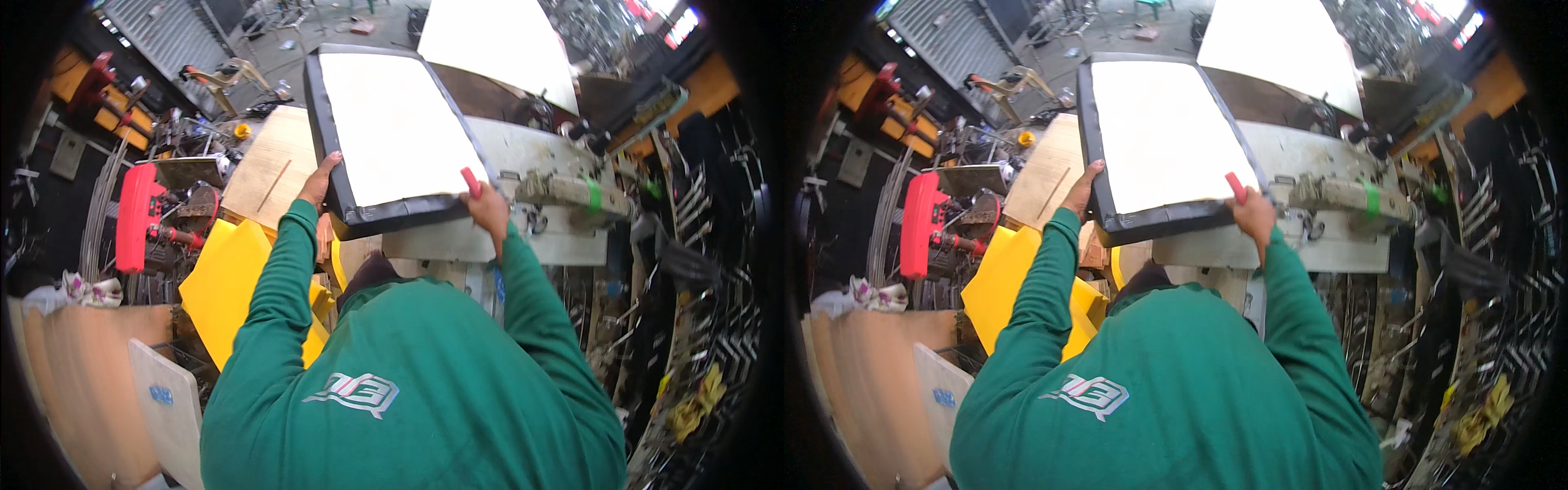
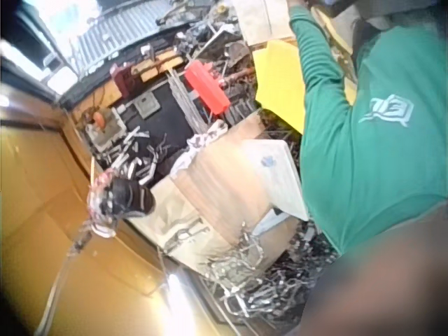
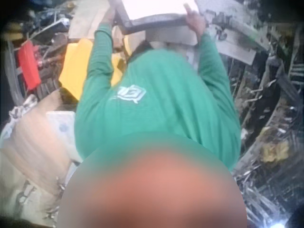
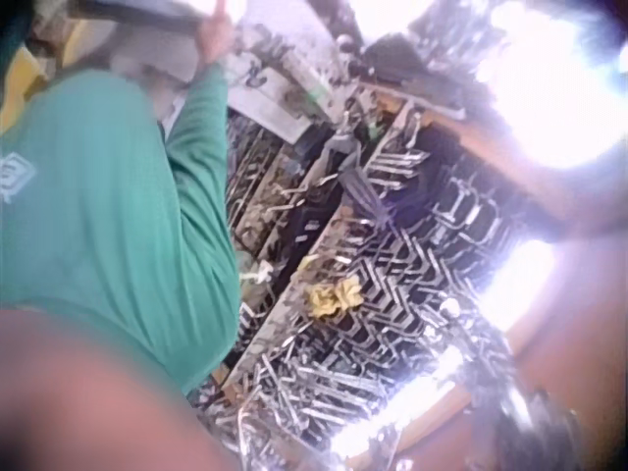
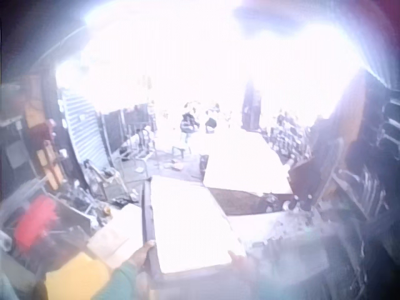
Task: The person staples black fabric onto a rectangular foam seat using a pink staple gun. They repeatedly flip the seat, pull the fabric taut, and drive staples along the edges to secure the cover.
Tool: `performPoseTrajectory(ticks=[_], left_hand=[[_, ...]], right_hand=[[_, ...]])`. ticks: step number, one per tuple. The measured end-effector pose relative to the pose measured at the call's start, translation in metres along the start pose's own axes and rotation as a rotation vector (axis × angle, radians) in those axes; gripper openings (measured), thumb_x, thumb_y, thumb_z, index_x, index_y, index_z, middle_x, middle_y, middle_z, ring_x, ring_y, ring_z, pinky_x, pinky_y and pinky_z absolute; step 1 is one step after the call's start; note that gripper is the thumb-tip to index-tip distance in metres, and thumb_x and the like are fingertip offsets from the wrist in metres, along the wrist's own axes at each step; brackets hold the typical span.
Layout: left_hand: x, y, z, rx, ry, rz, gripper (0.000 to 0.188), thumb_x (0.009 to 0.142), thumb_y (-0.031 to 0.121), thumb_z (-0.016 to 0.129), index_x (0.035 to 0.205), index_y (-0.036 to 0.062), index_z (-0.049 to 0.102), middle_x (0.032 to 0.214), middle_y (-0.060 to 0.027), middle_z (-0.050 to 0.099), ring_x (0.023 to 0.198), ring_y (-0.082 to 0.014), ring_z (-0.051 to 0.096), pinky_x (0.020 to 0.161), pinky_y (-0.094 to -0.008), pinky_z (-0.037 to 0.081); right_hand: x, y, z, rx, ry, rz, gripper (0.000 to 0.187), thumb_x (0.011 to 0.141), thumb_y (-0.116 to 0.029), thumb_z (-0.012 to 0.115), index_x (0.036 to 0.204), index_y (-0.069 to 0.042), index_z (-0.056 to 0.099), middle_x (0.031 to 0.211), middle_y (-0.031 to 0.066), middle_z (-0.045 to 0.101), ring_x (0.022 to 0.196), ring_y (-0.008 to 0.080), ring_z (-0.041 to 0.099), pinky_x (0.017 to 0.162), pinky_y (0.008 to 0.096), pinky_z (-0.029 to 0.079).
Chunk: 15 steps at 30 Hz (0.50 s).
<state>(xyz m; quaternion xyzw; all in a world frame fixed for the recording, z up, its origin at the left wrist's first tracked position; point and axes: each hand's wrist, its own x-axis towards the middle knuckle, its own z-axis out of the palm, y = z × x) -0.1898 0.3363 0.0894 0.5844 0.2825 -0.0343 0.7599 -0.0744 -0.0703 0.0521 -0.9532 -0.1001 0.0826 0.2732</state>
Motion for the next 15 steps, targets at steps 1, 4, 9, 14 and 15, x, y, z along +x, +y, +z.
performPoseTrajectory(ticks=[1, 4, 9, 14, 15], left_hand=[[-0.018, 0.037, -0.003, 0.094, -0.003, -0.001, 0.105, 0.090, 0.074, 0.078, 0.153, -0.0072, 0.056, 0.138, -0.0242, 0.072, 0.124, -0.0318, 0.073, 0.106, -0.0395, 0.059], [-0.078, 0.118, 0.013, 0.532, 0.195, 0.176, 0.141, 0.078, 0.084, 0.085, 0.159, -0.0204, 0.035, 0.143, -0.0371, 0.064, 0.125, -0.0368, 0.073, 0.113, -0.0411, 0.055], [-0.118, 0.136, 0.107, 0.674, -0.036, 0.438, 0.124, 0.088, 0.069, 0.087, 0.171, -0.0043, 0.030, 0.154, -0.0284, 0.057, 0.142, -0.0359, 0.059, 0.119, -0.0406, 0.049], [-0.110, 0.126, 0.153, 0.233, -0.326, 0.345, 0.116, 0.098, 0.056, 0.083, 0.178, 0.0049, 0.016, 0.158, -0.0249, 0.052, 0.140, -0.0345, 0.061, 0.112, -0.0430, 0.056], [-0.111, 0.127, 0.152, 0.242, -0.271, 0.317, 0.115, 0.099, 0.055, 0.082, 0.178, 0.0049, 0.015, 0.159, -0.0247, 0.050, 0.140, -0.0353, 0.061, 0.111, -0.0434, 0.057]], right_hand=[[-0.016, -0.012, 0.000, 0.156, -0.048, 0.020, 0.041, 0.096, -0.040, 0.081, 0.116, -0.005, 0.072, 0.105, 0.0249, 0.077, 0.101, 0.0470, 0.074, 0.088, 0.0536, 0.057], [-0.054, -0.048, 0.005, 0.535, -0.251, 0.008, 0.035, 0.098, -0.028, 0.082, 0.113, 0.001, 0.071, 0.097, 0.0119, 0.072, 0.093, 0.0219, 0.071, 0.089, 0.0397, 0.058], [-0.096, -0.077, -0.004, 1.426, -0.272, 0.189, 0.032, 0.112, -0.032, 0.067, 0.122, -0.002, 0.067, 0.102, 0.0019, 0.065, 0.096, 0.0149, 0.065, 0.091, 0.0357, 0.057], [-0.120, -0.075, -0.111, 1.668, -0.304, -0.028, 0.041, 0.114, -0.048, 0.064, 0.121, -0.009, 0.054, 0.151, 0.0311, 0.065, 0.128, 0.0374, 0.074, 0.099, 0.0485, 0.065], [-0.125, -0.082, -0.127, 1.638, -0.300, -0.117, 0.035, 0.114, -0.046, 0.064, 0.114, -0.012, 0.055, 0.151, 0.0318, 0.065, 0.122, 0.0346, 0.077, 0.096, 0.0443, 0.067]])
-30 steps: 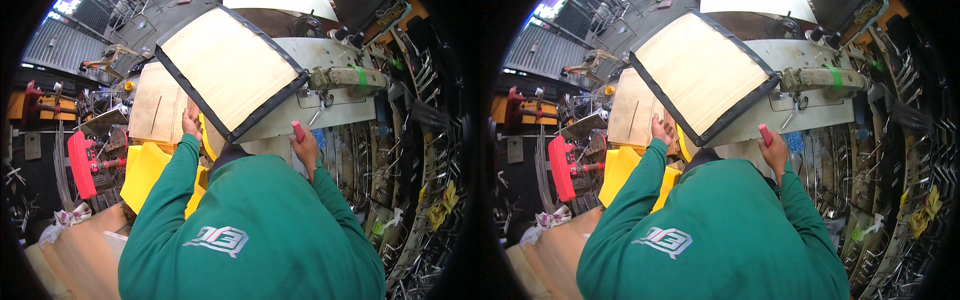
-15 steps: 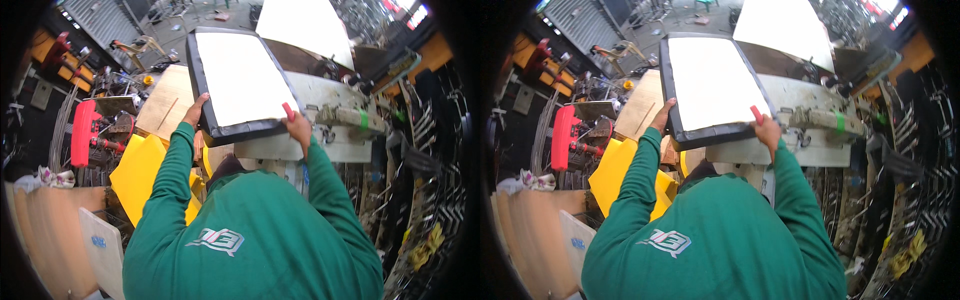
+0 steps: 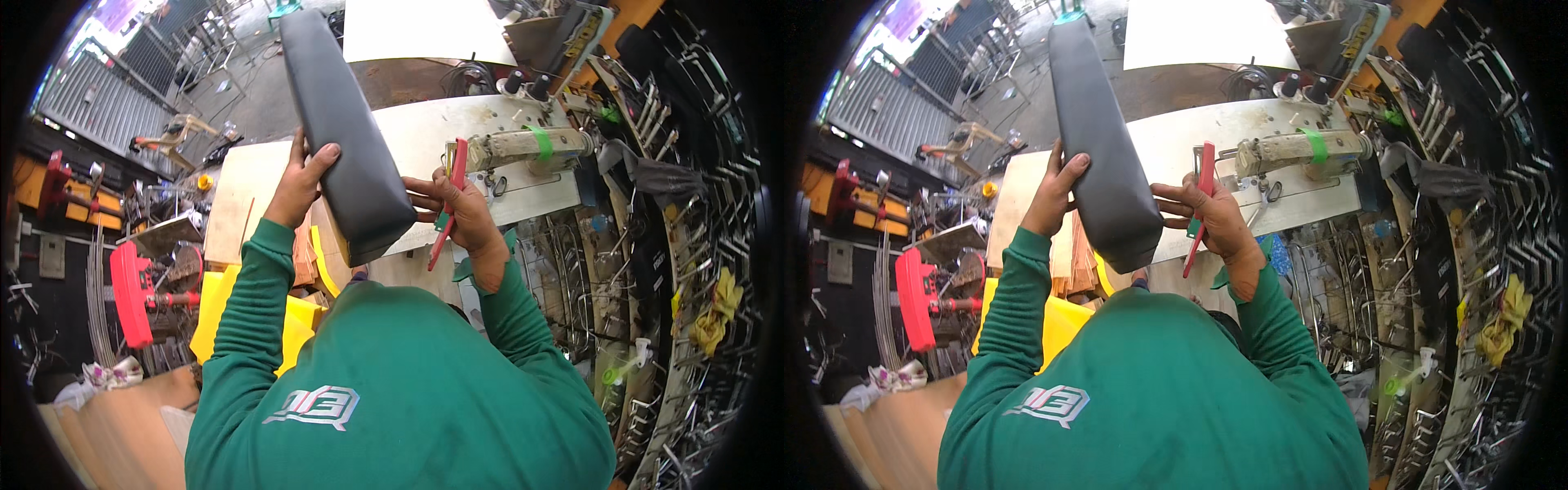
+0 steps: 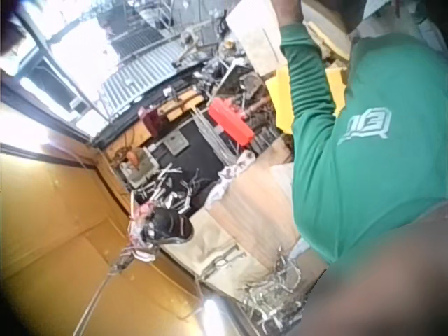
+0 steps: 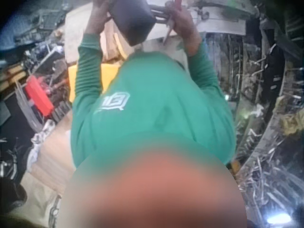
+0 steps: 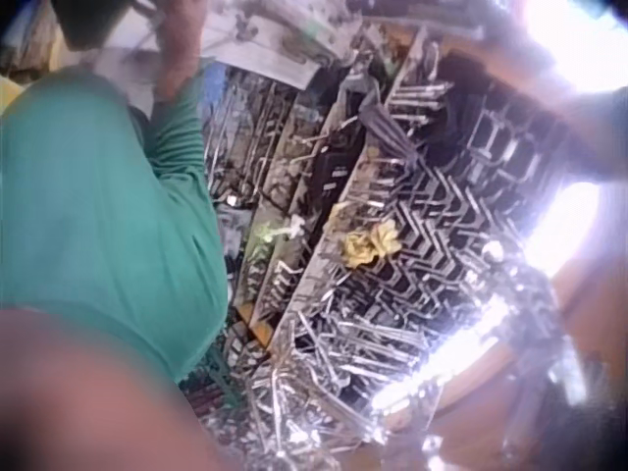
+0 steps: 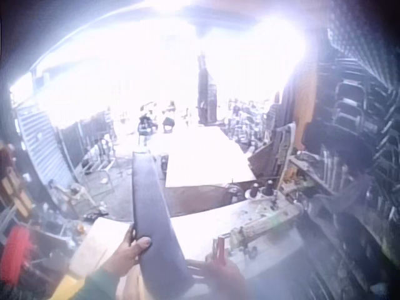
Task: The person staples black fabric onto a rectangular foam seat using a pink staple gun. They repeatedly flip the seat, pull the fabric taut, and drive staples along the edges to secure the cover.
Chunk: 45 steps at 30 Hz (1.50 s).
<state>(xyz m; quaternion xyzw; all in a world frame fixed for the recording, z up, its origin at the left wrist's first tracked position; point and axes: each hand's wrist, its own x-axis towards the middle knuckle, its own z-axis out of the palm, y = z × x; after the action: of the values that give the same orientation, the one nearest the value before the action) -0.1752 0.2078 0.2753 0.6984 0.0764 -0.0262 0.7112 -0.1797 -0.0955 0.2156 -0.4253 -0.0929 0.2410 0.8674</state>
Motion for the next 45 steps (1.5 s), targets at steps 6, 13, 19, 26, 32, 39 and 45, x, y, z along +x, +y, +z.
performPoseTrajectory(ticks=[6, 13, 19, 26, 32, 39, 45], left_hand=[[-0.007, -0.010, -0.002, -0.035, 0.029, 0.014, 0.117, 0.102, 0.059, 0.077, 0.178, 0.0008, 0.010, 0.162, -0.0243, 0.048, 0.141, -0.0359, 0.061, 0.111, -0.0429, 0.057], [0.050, -0.035, -0.013, -0.071, 0.011, 0.201, 0.116, 0.106, 0.063, 0.066, 0.176, -0.0077, 0.006, 0.175, -0.0267, 0.030, 0.157, -0.0327, 0.038, 0.129, -0.0373, 0.034], [0.215, -0.032, -0.069, 0.008, 0.061, 0.285, 0.128, 0.094, 0.061, 0.079, 0.174, -0.0136, 0.011, 0.180, -0.0340, 0.020, 0.167, -0.0407, 0.026, 0.135, -0.0405, 0.026], [0.504, 0.028, -0.158, 0.099, -0.177, 0.317, 0.114, 0.094, 0.060, 0.079, 0.172, -0.0077, 0.031, 0.171, -0.0269, 0.045, 0.161, -0.0369, 0.039, 0.130, -0.0392, 0.034], [0.556, 0.010, -0.144, 0.018, -0.424, 0.015, 0.100, 0.106, 0.070, 0.064, 0.170, -0.0029, 0.041, 0.175, -0.0185, 0.044, 0.161, -0.0295, 0.039, 0.135, -0.0398, 0.024], [0.597, -0.031, -0.188, -0.488, -0.936, -0.162, 0.093, 0.112, 0.073, 0.045, 0.166, -0.0025, 0.048, 0.169, -0.0219, 0.050, 0.153, -0.0286, 0.051, 0.133, -0.0402, 0.033], [0.605, -0.116, -0.209, -2.176, -0.596, -1.978, 0.070, 0.115, 0.041, 0.033, 0.176, 0.0068, 0.033, 0.186, -0.0051, 0.027, 0.173, -0.0313, 0.016, 0.142, -0.0512, 0.005]], right_hand=[[-0.011, -0.037, 0.046, -0.369, 0.147, 0.088, 0.060, 0.101, -0.036, 0.086, 0.138, 0.006, 0.061, 0.140, 0.0226, 0.075, 0.127, 0.0295, 0.075, 0.100, 0.0417, 0.063], [-0.017, -0.029, 0.064, -0.437, 0.247, 0.014, 0.030, 0.091, -0.007, 0.089, 0.098, -0.003, 0.060, 0.144, 0.0282, 0.070, 0.127, 0.0267, 0.068, 0.112, 0.0414, 0.053], [-0.021, -0.022, 0.062, -0.491, 0.427, 0.058, 0.036, 0.086, -0.007, 0.093, 0.101, -0.007, 0.060, 0.114, 0.0077, 0.072, 0.126, 0.0253, 0.068, 0.115, 0.0427, 0.048], [-0.046, 0.021, 0.034, -0.295, 0.623, -0.125, 0.042, 0.085, -0.015, 0.094, 0.108, -0.007, 0.060, 0.131, 0.0181, 0.073, 0.129, 0.0282, 0.070, 0.115, 0.0430, 0.052], [-0.041, 0.104, 0.054, -0.045, 0.970, -0.548, 0.076, 0.090, -0.049, 0.087, 0.143, -0.003, 0.058, 0.141, 0.0164, 0.068, 0.130, 0.0305, 0.070, 0.113, 0.0467, 0.057], [-0.009, 0.142, 0.071, -0.011, 1.316, -0.685, 0.066, 0.108, -0.047, 0.065, 0.155, -0.002, 0.054, 0.147, 0.0168, 0.066, 0.131, 0.0323, 0.069, 0.113, 0.0485, 0.058], [0.032, 0.145, 0.062, -0.072, 1.253, -0.637, 0.063, 0.110, -0.044, 0.062, 0.156, -0.002, 0.054, 0.148, 0.0172, 0.066, 0.133, 0.0335, 0.067, 0.115, 0.0493, 0.056]])
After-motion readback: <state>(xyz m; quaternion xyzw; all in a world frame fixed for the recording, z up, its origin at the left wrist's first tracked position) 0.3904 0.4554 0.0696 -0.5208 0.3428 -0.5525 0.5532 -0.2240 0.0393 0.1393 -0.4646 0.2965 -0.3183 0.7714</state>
